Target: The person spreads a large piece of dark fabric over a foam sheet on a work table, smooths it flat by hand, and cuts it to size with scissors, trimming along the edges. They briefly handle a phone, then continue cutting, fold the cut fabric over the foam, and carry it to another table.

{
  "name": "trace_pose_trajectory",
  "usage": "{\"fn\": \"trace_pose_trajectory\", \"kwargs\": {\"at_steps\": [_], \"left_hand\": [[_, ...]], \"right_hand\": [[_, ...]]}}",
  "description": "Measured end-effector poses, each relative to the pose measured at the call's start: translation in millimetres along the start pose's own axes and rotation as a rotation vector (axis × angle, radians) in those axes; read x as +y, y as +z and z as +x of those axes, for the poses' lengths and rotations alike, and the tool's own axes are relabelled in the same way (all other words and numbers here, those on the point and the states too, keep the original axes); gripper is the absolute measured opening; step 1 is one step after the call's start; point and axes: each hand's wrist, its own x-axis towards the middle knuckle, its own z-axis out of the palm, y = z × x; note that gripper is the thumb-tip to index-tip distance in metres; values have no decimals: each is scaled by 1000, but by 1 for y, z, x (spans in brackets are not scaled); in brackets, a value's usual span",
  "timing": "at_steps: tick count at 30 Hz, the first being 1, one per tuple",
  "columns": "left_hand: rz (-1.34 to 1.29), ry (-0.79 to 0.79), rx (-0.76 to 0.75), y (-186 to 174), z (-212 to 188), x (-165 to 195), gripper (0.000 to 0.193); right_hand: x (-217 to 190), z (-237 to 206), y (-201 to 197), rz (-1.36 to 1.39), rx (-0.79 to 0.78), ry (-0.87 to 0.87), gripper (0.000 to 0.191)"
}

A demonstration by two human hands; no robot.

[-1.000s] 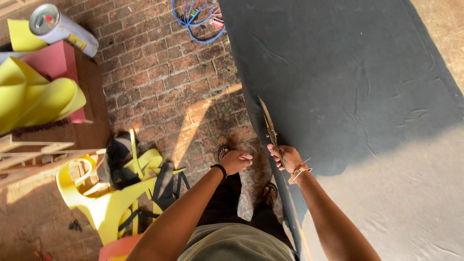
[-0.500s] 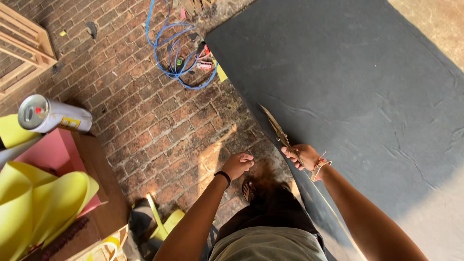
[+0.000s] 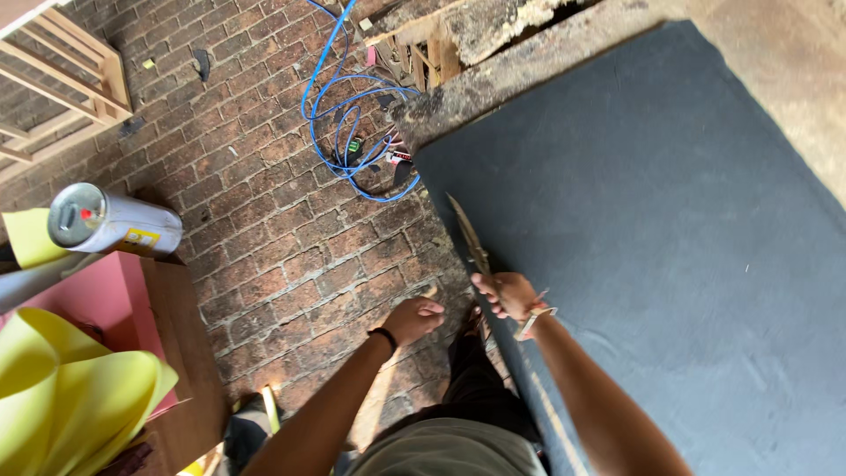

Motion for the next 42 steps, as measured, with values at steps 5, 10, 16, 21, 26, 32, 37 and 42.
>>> {"fn": "trace_pose_trajectory", "kwargs": {"at_steps": [5, 10, 16, 21, 26, 32, 37, 42], "left_hand": [[-27, -19, 80, -52, 35, 17, 43], [78, -15, 54, -83, 59, 44, 42], [188, 104, -24, -120, 105, 57, 40], [68, 189, -204, -161, 151, 62, 34], [-48, 106, -334, -212, 172, 62, 31], [-5, 148, -230, -237, 194, 94, 20], [114, 264, -467, -177, 174, 122, 17], [245, 250, -849, -107, 121, 98, 18]], "right_hand": [[-61, 59, 18, 2, -31, 5, 50], [-90, 77, 21, 1, -58, 8, 50], [-96, 83, 16, -112, -64, 29, 48], [-88, 81, 17, -315, 82, 100, 47], [-71, 49, 76, -185, 237, 141, 45], [-23, -20, 193, 211, 467, 219, 47], [29, -71, 288, 750, 905, 295, 38], [83, -115, 374, 1113, 1333, 227, 44]]}}
